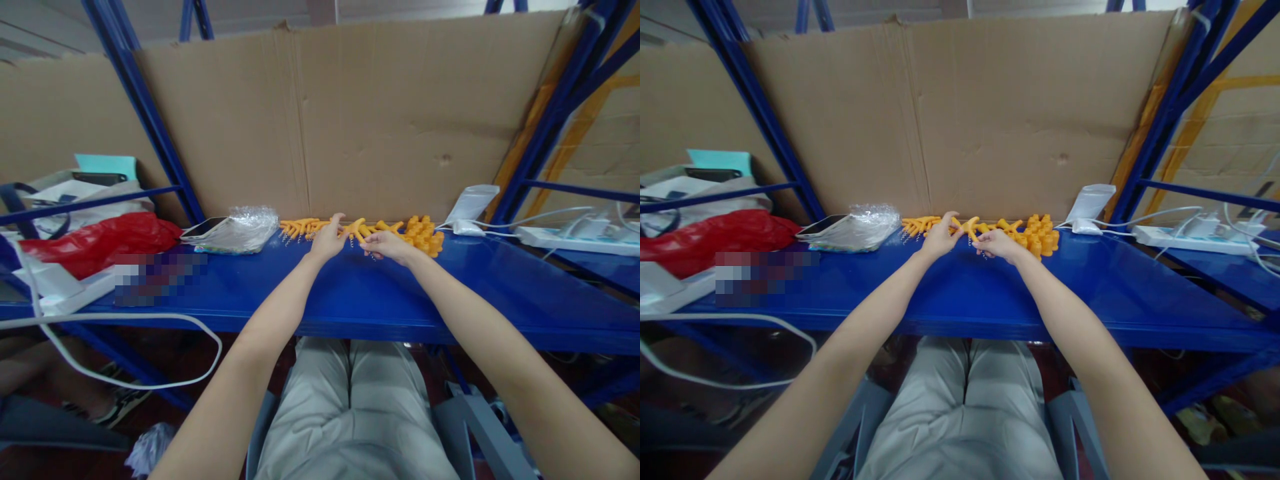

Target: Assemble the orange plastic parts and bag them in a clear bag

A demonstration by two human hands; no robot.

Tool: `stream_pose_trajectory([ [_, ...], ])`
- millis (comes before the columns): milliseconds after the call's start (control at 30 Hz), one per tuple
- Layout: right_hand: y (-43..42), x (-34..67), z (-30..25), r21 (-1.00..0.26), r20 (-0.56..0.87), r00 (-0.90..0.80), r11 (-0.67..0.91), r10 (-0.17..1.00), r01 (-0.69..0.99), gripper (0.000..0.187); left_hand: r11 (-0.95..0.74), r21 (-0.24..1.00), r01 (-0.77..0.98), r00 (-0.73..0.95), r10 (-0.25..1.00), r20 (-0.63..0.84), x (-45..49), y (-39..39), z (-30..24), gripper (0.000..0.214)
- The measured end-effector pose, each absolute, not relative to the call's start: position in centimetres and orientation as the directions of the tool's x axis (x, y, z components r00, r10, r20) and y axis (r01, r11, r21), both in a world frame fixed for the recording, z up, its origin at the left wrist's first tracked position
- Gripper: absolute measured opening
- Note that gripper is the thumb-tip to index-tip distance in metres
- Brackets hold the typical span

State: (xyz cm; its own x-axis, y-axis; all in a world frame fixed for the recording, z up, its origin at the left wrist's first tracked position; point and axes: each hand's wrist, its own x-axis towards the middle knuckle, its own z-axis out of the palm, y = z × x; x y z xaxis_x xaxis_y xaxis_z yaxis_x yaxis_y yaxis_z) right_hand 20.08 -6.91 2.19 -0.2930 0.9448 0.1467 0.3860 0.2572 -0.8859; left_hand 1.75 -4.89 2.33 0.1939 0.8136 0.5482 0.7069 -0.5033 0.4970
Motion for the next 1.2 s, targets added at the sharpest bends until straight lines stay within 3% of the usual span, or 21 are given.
stream_pose_trajectory([
  [300,-4.5,18.0,3.0,-0.971,0.027,-0.073,0.044,0.997,0.235,0.03,-0.214,0.521,0.826,-0.086,0.866,0.493,0.8,-4.6,2.6,0.036],
  [533,-0.9,14.9,4.2,-0.936,0.057,0.07,0.029,0.996,0.351,0.014,-0.207,0.523,0.827,-0.079,0.878,0.471,1.0,-4.6,2.3,0.036],
  [700,1.3,13.1,4.0,-0.937,0.028,0.138,-0.022,0.99,0.349,0.012,-0.202,0.53,0.824,-0.081,0.883,0.462,1.0,-4.6,2.4,0.035],
  [967,2.3,12.5,3.2,-0.933,0.035,0.199,-0.039,0.979,0.358,0.017,-0.199,0.532,0.823,-0.077,0.889,0.451,1.2,-4.6,2.3,0.035],
  [1200,2.2,14.0,3.1,-0.861,0.152,0.184,0.039,0.971,0.508,0.041,-0.227,0.528,0.818,-0.047,0.889,0.455,1.2,-4.3,2.1,0.035],
])
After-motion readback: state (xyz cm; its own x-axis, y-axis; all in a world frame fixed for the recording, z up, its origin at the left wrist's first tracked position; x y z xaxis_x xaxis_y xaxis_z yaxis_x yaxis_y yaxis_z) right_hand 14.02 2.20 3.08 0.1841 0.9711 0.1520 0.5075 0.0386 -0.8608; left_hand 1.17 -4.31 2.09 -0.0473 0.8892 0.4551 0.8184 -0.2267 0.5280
